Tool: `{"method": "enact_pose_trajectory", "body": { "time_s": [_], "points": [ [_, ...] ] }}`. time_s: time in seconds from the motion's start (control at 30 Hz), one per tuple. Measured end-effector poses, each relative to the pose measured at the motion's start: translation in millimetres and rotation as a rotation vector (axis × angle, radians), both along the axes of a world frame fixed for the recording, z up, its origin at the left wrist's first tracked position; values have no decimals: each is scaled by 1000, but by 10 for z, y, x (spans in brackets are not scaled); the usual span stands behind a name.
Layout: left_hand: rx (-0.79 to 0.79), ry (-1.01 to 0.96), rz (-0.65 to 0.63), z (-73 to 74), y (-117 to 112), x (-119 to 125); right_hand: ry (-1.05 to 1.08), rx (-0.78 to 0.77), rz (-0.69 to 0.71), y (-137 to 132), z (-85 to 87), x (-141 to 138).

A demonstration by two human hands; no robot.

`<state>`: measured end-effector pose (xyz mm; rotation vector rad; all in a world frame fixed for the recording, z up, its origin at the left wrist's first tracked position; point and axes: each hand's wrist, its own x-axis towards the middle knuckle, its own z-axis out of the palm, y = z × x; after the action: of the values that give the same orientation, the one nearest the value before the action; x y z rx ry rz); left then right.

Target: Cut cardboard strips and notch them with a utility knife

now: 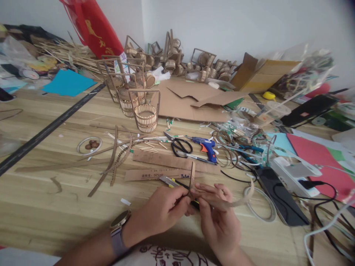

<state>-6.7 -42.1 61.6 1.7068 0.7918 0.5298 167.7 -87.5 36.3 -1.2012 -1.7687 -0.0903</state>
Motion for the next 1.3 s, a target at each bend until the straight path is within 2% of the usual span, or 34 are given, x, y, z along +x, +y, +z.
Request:
{"method": "enact_pose_trajectory", "body": {
  "time_s": [0.13, 0.33, 0.47, 0.6, 0.7, 0.83, 0.93, 1.1, 1.3],
  "points": [
    [43, 53, 28, 1, 24, -4, -53, 28, 46, 7, 29, -18],
    [134, 136, 76, -34, 13, -6, -137, 32, -8, 36, 23, -45],
    [120, 79, 74, -20, 4, 0, -141, 51, 2, 33, 26, -45],
    [111, 15, 48, 4, 1, 0, -54, -6, 16, 12, 10, -22],
    [39, -33, 0, 15, -1, -4, 79, -24, 17, 0, -16, -6],
    [-27, -5, 25, 17, 8, -9, 46, -2, 63, 0, -12, -8],
    [8, 29, 36, 6, 20, -9, -6, 5, 74, 12, 3, -20],
    [116, 104, 73, -29, 18, -4, -48, -17, 17, 35, -13, -35],
    [153, 112, 68, -25, -2, 2, -34, -40, -8, 22, -42, -43]
  ]
}}
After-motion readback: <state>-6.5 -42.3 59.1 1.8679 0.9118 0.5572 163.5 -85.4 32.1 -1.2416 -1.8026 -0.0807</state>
